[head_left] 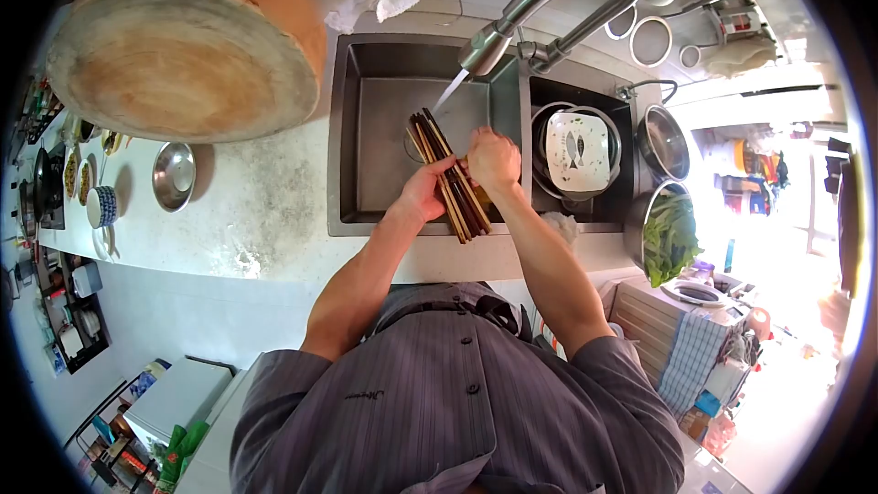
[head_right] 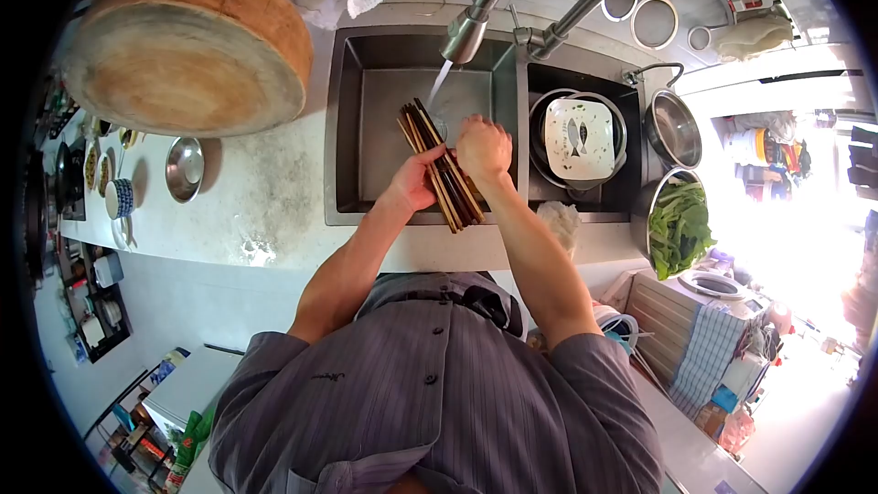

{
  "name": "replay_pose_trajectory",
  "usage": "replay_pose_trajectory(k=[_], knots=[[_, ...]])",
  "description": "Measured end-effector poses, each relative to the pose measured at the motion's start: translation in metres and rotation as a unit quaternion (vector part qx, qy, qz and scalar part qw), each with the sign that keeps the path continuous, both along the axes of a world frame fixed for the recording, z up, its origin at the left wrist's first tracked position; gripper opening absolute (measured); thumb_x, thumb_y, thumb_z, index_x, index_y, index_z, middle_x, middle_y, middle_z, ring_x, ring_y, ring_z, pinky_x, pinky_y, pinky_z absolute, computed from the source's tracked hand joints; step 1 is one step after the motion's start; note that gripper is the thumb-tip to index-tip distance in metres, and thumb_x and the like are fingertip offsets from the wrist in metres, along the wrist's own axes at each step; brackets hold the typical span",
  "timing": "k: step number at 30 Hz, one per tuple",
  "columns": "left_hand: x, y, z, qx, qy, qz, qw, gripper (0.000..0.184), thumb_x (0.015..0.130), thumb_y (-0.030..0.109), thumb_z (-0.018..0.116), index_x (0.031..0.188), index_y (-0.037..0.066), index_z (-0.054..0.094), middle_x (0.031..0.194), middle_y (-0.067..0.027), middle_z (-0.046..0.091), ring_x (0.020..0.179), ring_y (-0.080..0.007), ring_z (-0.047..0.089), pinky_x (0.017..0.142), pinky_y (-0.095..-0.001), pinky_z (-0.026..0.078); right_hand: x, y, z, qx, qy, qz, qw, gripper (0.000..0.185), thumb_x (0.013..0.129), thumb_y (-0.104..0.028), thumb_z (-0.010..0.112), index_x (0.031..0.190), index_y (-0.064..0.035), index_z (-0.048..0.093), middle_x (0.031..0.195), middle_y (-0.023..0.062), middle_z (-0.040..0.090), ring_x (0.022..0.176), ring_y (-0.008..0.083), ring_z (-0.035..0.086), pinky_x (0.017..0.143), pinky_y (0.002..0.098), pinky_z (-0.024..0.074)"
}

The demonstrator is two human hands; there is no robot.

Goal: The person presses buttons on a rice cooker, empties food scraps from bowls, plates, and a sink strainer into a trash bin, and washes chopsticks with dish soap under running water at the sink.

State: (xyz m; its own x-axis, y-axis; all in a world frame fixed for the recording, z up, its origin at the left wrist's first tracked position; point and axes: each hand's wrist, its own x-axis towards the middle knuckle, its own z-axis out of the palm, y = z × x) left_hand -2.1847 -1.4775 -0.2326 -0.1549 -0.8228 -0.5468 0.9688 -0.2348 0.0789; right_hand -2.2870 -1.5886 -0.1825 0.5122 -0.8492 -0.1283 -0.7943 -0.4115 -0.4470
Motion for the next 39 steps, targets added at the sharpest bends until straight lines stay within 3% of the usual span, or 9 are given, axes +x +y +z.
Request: replay_pose_trajectory(k=[4,6,7,9,16,18,28,32,39], knots=[[0.001,0.002,0.002,-0.004,0.019,0.007,1.000,0.030,0.107,0.026,0.047,0.105,0.000,0.061,0.101,-0.0138,0.068,0.098,-0.0332,0.068,0.095,-0.0463,0.055,0.004,-0.001,0.013,-0.033,0.018,0.008,0.999,0.039,0.100,-0.032,0.046,0.091,0.0000,0.066,0.093,0.0231,0.071,0.089,0.0426,0.068,0.083,0.0498,0.0529],[0.002,0.002,0.000,-0.010,0.017,0.006,1.000,0.030,0.107,0.026,0.046,0.104,-0.001,0.060,0.102,-0.0153,0.067,0.100,-0.0341,0.067,0.096,-0.0465,0.054,0.009,0.003,0.048,0.140,0.001,-0.034,0.990,0.039,0.100,-0.034,0.048,0.094,-0.0012,0.068,0.094,0.0241,0.071,0.090,0.0432,0.068,0.084,0.0496,0.0528],[0.002,0.003,-0.001,-0.012,0.015,0.003,1.000,0.030,0.107,0.025,0.046,0.104,-0.001,0.060,0.103,-0.0168,0.067,0.101,-0.0349,0.067,0.096,-0.0466,0.054,0.008,0.000,0.043,0.140,0.000,-0.033,0.990,0.039,0.100,-0.034,0.048,0.094,-0.0012,0.068,0.094,0.0241,0.071,0.090,0.0432,0.068,0.084,0.0496,0.0528],[0.003,0.005,-0.008,-0.020,0.023,0.001,1.000,0.030,0.107,0.025,0.046,0.104,-0.001,0.059,0.103,-0.0181,0.066,0.102,-0.0357,0.066,0.097,-0.0469,0.054,0.002,-0.007,0.024,0.006,-0.019,-0.007,1.000,0.040,0.099,-0.036,0.048,0.096,-0.0032,0.069,0.094,0.0248,0.070,0.090,0.0449,0.067,0.085,0.0507,0.0523],[0.000,0.014,0.006,-0.005,0.042,0.002,0.999,0.029,0.107,0.024,0.045,0.102,-0.002,0.056,0.101,-0.0189,0.064,0.102,-0.0359,0.065,0.099,-0.0475,0.053,0.002,-0.002,0.007,0.022,0.046,-0.016,0.999,0.042,0.099,-0.038,0.048,0.094,-0.0025,0.069,0.095,0.0253,0.070,0.093,0.0461,0.066,0.085,0.0524,0.0517],[-0.001,0.015,0.003,-0.013,0.052,0.005,0.999,0.028,0.107,0.024,0.046,0.102,-0.002,0.056,0.101,-0.0191,0.064,0.102,-0.0360,0.065,0.099,-0.0475,0.053,0.000,-0.003,-0.004,-0.056,0.016,0.005,0.998,0.041,0.099,-0.037,0.049,0.092,-0.0020,0.069,0.094,0.0247,0.070,0.093,0.0461,0.066,0.084,0.0531,0.0516],[0.001,0.019,0.008,0.011,0.002,0.003,1.000,0.027,0.107,0.024,0.047,0.101,-0.001,0.056,0.104,-0.0194,0.064,0.105,-0.0355,0.064,0.099,-0.0476,0.052,-0.005,-0.009,0.001,-0.040,-0.028,0.009,0.999,0.037,0.098,-0.035,0.052,0.090,-0.0027,0.069,0.095,0.0245,0.069,0.092,0.0460,0.065,0.084,0.0538,0.0508],[0.002,0.019,0.006,-0.045,0.079,0.002,0.996,0.028,0.107,0.026,0.046,0.102,0.000,0.056,0.103,-0.0186,0.064,0.105,-0.0361,0.064,0.100,-0.0483,0.051,0.000,-0.003,-0.001,-0.074,-0.008,0.011,0.997,0.038,0.098,-0.036,0.052,0.093,-0.0021,0.069,0.094,0.0235,0.070,0.093,0.0448,0.065,0.085,0.0535,0.0508],[0.006,0.023,0.004,-0.019,0.038,0.009,0.999,0.026,0.105,0.024,0.050,0.102,-0.001,0.056,0.104,-0.0191,0.064,0.104,-0.0357,0.065,0.099,-0.0492,0.053,-0.004,-0.011,0.011,-0.051,-0.030,0.019,0.998,0.038,0.098,-0.036,0.053,0.093,-0.0017,0.070,0.095,0.0224,0.070,0.092,0.0443,0.066,0.084,0.0533,0.0513]])
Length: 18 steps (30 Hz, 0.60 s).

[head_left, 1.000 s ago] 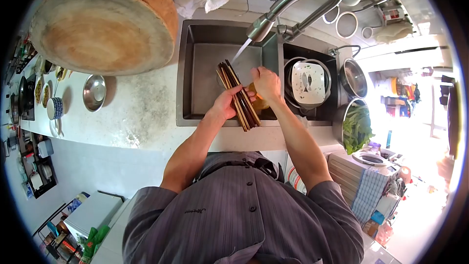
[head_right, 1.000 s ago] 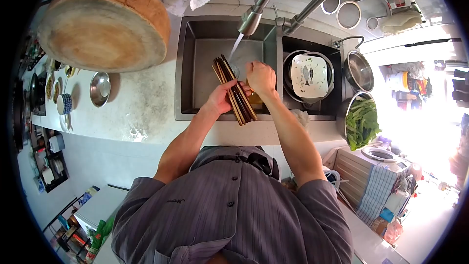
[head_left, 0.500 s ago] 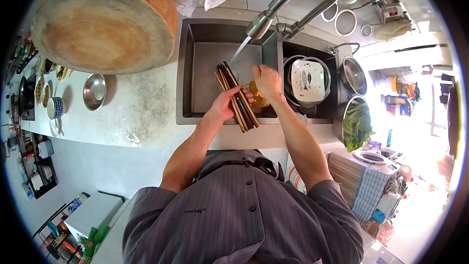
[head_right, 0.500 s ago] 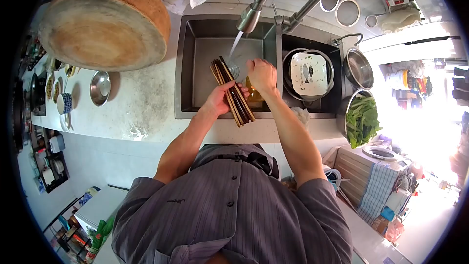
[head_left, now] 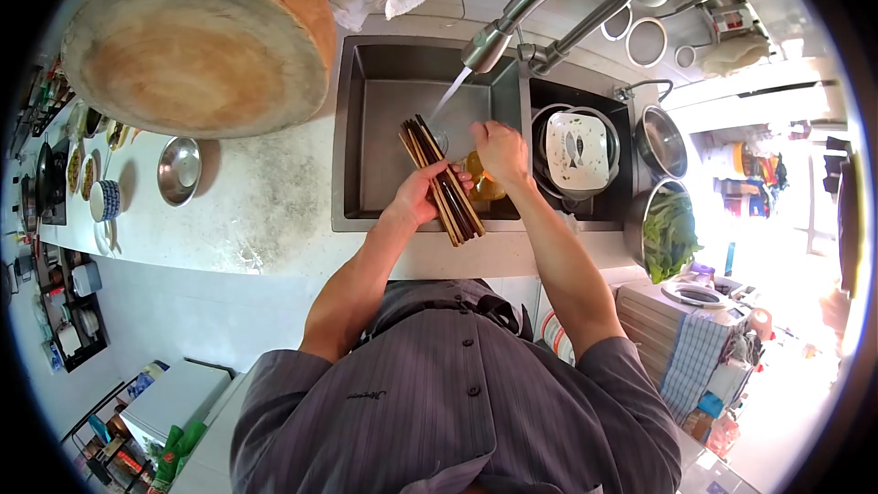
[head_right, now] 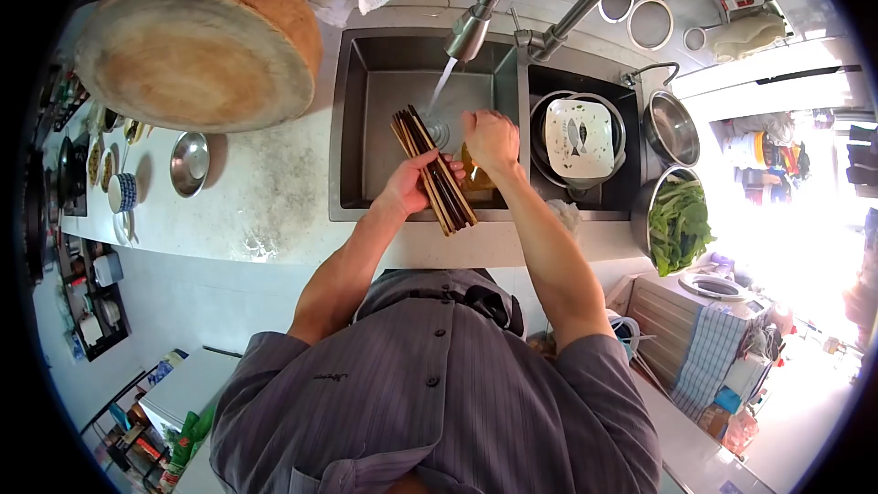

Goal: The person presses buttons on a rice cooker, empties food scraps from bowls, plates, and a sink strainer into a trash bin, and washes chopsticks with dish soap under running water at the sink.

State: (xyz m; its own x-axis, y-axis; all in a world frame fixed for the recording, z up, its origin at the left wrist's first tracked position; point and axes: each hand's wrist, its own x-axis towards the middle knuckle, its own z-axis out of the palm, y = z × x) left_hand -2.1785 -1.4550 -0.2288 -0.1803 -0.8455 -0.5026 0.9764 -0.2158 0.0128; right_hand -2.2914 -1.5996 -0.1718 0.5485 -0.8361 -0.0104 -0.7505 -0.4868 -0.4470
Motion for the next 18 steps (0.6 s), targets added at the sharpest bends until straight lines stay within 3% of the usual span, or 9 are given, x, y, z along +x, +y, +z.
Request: replay_pose_trajectory(k=[6,10,12,15,18], knots=[[0.000,-0.001,0.010,0.031,-0.043,-0.008,0.999,0.025,0.104,0.024,0.052,0.100,-0.001,0.057,0.104,-0.0194,0.064,0.104,-0.0358,0.065,0.099,-0.0497,0.053,-0.002,0.006,-0.018,-0.033,0.028,-0.020,0.999,0.039,0.099,-0.036,0.051,0.092,-0.0020,0.069,0.094,0.0228,0.070,0.089,0.0460,0.066,0.082,0.0538,0.0519],[0.001,0.000,0.004,-0.012,0.007,-0.008,1.000,0.024,0.104,0.023,0.053,0.100,-0.001,0.057,0.105,-0.0194,0.063,0.105,-0.0358,0.064,0.101,-0.0483,0.051,0.000,0.009,-0.014,-0.036,0.009,-0.027,0.999,0.041,0.099,-0.038,0.050,0.090,-0.0026,0.069,0.093,0.0232,0.070,0.089,0.0462,0.066,0.081,0.0539,0.0520],[0.004,-0.001,0.005,-0.016,0.002,-0.006,1.000,0.024,0.104,0.022,0.053,0.099,-0.001,0.057,0.105,-0.0194,0.062,0.106,-0.0357,0.063,0.101,-0.0477,0.051,-0.003,0.003,-0.009,0.038,0.015,-0.044,0.998,0.043,0.100,-0.040,0.050,0.089,-0.0032,0.069,0.093,0.0237,0.070,0.090,0.0454,0.066,0.081,0.0533,0.0523],[0.006,0.000,-0.018,0.020,-0.003,0.006,1.000,0.025,0.104,0.022,0.052,0.099,-0.003,0.056,0.104,-0.0205,0.062,0.103,-0.0365,0.064,0.101,-0.0469,0.052,-0.002,-0.002,0.008,0.034,0.009,-0.032,0.999,0.044,0.100,-0.041,0.049,0.089,-0.0038,0.070,0.092,0.0237,0.070,0.090,0.0450,0.067,0.081,0.0527,0.0526],[0.003,-0.001,-0.007,0.035,-0.029,-0.002,0.999,0.026,0.105,0.022,0.050,0.100,-0.003,0.056,0.103,-0.0212,0.064,0.102,-0.0368,0.064,0.100,-0.0473,0.052,0.001,0.000,-0.010,0.010,0.023,-0.040,0.999,0.044,0.100,-0.042,0.049,0.090,-0.0040,0.070,0.091,0.0230,0.071,0.091,0.0451,0.067,0.082,0.0525,0.0525]])
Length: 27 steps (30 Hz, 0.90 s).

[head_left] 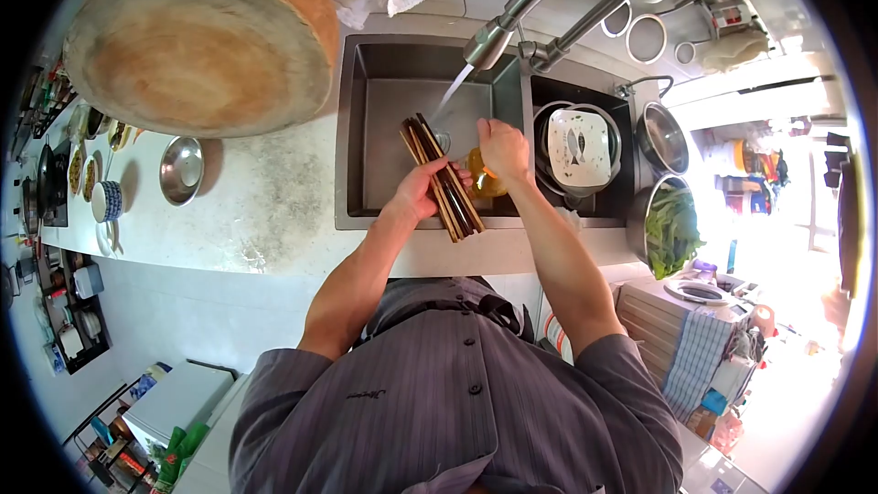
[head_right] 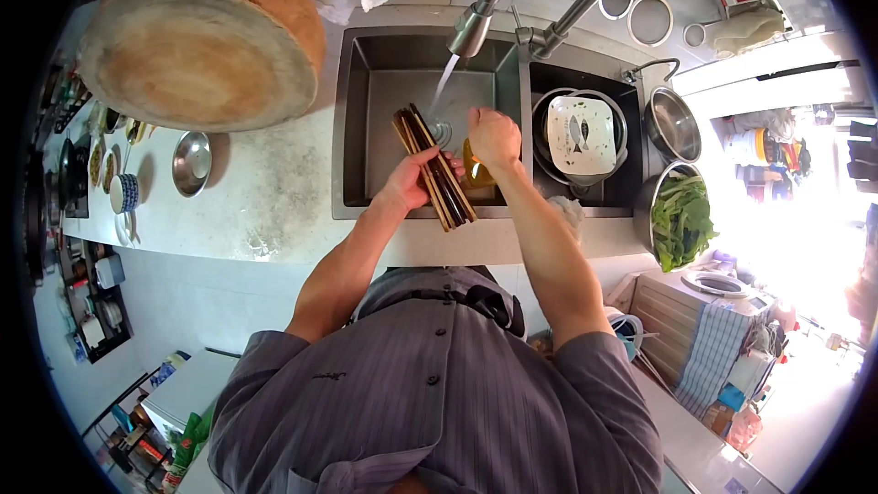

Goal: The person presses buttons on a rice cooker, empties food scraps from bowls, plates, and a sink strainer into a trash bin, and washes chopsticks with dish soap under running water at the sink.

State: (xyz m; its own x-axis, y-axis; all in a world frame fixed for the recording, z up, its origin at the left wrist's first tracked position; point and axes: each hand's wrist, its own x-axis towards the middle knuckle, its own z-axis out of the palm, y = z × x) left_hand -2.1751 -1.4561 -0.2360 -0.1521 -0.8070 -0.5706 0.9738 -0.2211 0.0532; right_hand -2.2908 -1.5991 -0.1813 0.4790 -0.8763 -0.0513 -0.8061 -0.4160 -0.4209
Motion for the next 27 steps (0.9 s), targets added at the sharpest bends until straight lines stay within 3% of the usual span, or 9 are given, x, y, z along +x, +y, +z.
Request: replay_pose_trajectory(k=[8,10,15,19,22,24,27], knots=[[-0.005,-0.006,0.013,-0.046,0.031,-0.016,0.998,0.027,0.106,0.024,0.047,0.101,-0.001,0.056,0.106,-0.0211,0.066,0.103,-0.0359,0.066,0.096,-0.0491,0.054,-0.002,0.003,0.005,0.005,-0.003,-0.012,1.000,0.044,0.100,-0.041,0.049,0.091,-0.0042,0.070,0.092,0.0217,0.071,0.092,0.0439,0.067,0.082,0.0517,0.0527],[-0.003,-0.005,0.008,-0.009,-0.005,-0.010,1.000,0.026,0.105,0.023,0.049,0.100,-0.001,0.056,0.105,-0.0211,0.066,0.102,-0.0357,0.066,0.097,-0.0490,0.054,-0.004,-0.001,0.009,0.029,0.010,-0.009,0.999,0.044,0.100,-0.041,0.049,0.091,-0.0041,0.070,0.093,0.0217,0.071,0.092,0.0436,0.067,0.082,0.0516,0.0528],[0.001,-0.002,-0.004,0.001,-0.003,-0.008,1.000,0.025,0.104,0.023,0.052,0.102,-0.002,0.057,0.104,-0.0211,0.065,0.101,-0.0362,0.066,0.098,-0.0495,0.054,-0.004,-0.009,-0.011,-0.043,-0.013,-0.003,0.999,0.044,0.101,-0.040,0.048,0.088,-0.0036,0.069,0.090,0.0232,0.070,0.089,0.0446,0.067,0.081,0.0528,0.0522],[0.000,-0.004,0.013,0.010,0.001,-0.013,1.000,0.026,0.105,0.023,0.051,0.102,-0.001,0.057,0.103,-0.0204,0.065,0.101,-0.0355,0.066,0.098,-0.0493,0.053,0.002,0.002,-0.005,-0.011,-0.003,-0.025,1.000,0.042,0.101,-0.039,0.049,0.088,-0.0031,0.068,0.087,0.0236,0.069,0.087,0.0452,0.066,0.079,0.0534,0.0519],[0.000,-0.005,0.013,0.006,-0.016,-0.011,1.000,0.026,0.105,0.024,0.050,0.101,-0.001,0.057,0.102,-0.0193,0.065,0.101,-0.0347,0.065,0.098,-0.0489,0.053,0.002,-0.001,-0.004,-0.061,-0.037,-0.009,0.997,0.038,0.098,-0.032,0.053,0.081,-0.0025,0.069,0.085,0.0217,0.070,0.080,0.0446,0.067,0.077,0.0531,0.0537],[0.002,-0.005,0.007,0.005,-0.003,-0.016,1.000,0.025,0.105,0.024,0.050,0.100,0.000,0.056,0.102,-0.0186,0.064,0.102,-0.0343,0.065,0.098,-0.0487,0.052,-0.002,-0.004,0.004,-0.010,-0.017,0.008,1.000,0.042,0.100,-0.039,0.052,0.087,-0.0014,0.067,0.091,0.0233,0.070,0.089,0.0438,0.066,0.080,0.0526,0.0520],[0.003,-0.003,0.000,0.001,-0.007,-0.018,1.000,0.025,0.104,0.024,0.052,0.101,0.000,0.056,0.104,-0.0188,0.063,0.103,-0.0342,0.064,0.099,-0.0488,0.052,-0.004,-0.005,0.008,-0.041,-0.047,0.022,0.998,0.043,0.099,-0.040,0.053,0.088,-0.0014,0.067,0.094,0.0231,0.070,0.091,0.0432,0.066,0.081,0.0519,0.0522]])
